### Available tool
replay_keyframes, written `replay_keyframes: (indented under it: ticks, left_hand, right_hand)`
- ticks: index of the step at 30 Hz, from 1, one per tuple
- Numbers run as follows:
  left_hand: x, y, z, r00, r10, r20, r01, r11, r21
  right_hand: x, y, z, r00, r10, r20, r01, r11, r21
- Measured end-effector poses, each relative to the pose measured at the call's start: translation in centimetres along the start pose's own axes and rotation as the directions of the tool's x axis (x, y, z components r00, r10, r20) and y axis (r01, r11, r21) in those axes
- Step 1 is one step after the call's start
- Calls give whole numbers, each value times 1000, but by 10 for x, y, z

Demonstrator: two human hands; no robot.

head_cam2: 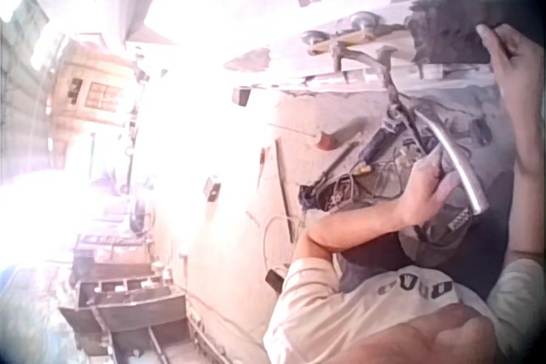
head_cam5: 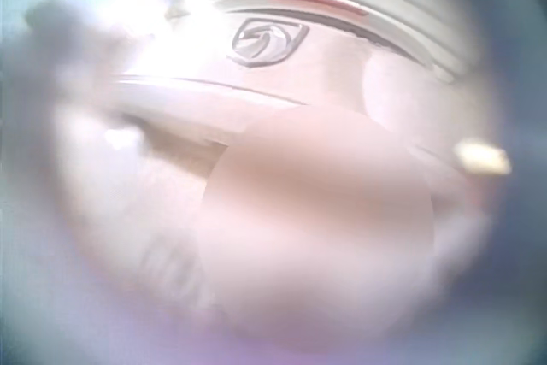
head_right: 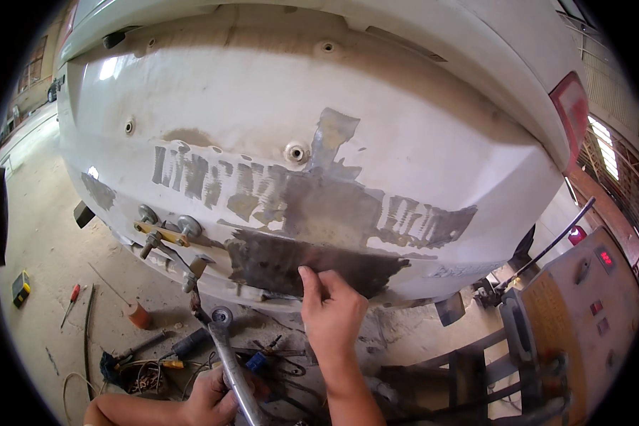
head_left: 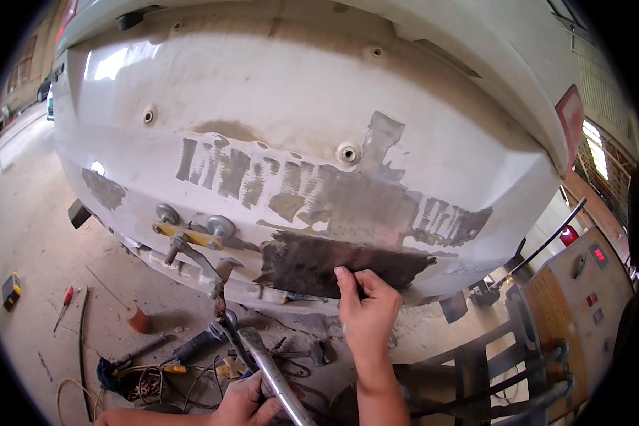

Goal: The person uses a blowtorch to heat a section of a white car bumper and wipes the area with a cloth. They then use a hammer and a metal bar to tap and shape the heated metal surface.

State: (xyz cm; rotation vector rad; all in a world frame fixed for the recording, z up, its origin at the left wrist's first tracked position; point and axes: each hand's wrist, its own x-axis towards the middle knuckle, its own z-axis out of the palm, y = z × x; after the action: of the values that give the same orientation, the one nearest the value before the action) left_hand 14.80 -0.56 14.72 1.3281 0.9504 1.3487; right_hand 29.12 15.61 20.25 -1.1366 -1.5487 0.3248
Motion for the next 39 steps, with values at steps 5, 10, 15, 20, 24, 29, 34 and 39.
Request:
replay_keyframes:
  ticks: [5,10,15,20,24,29,34,39]
  left_hand:
    - [-13,0,1,998,69,6,-69,994,87]
    - [-14,17,4,994,88,62,-97,982,164]
    - [-7,6,7,993,64,96,-85,968,236]
    - [-7,-16,8,984,-69,163,30,973,231]
    - [-7,-23,2,967,-9,255,-64,960,273]
    - [-14,-17,-7,961,0,276,-93,941,325]
    - [-14,-3,-8,977,5,213,-54,972,228]
    - [-11,2,-4,978,-38,203,-2,982,189]
  right_hand:
    - [-4,5,-2,789,-614,31,594,748,-297]
    - [31,-8,16,254,-793,554,909,0,-417]
    - [56,2,23,84,-712,697,875,-283,-393]
    - [64,27,-16,121,-703,701,803,-346,-485]
    - [63,63,-35,184,-752,633,792,-268,-549]
    - [57,80,-35,257,-793,552,818,-125,-561]
    - [61,15,-7,254,-740,623,857,-128,-500]
    - [47,6,26,308,-767,564,836,-66,-545]
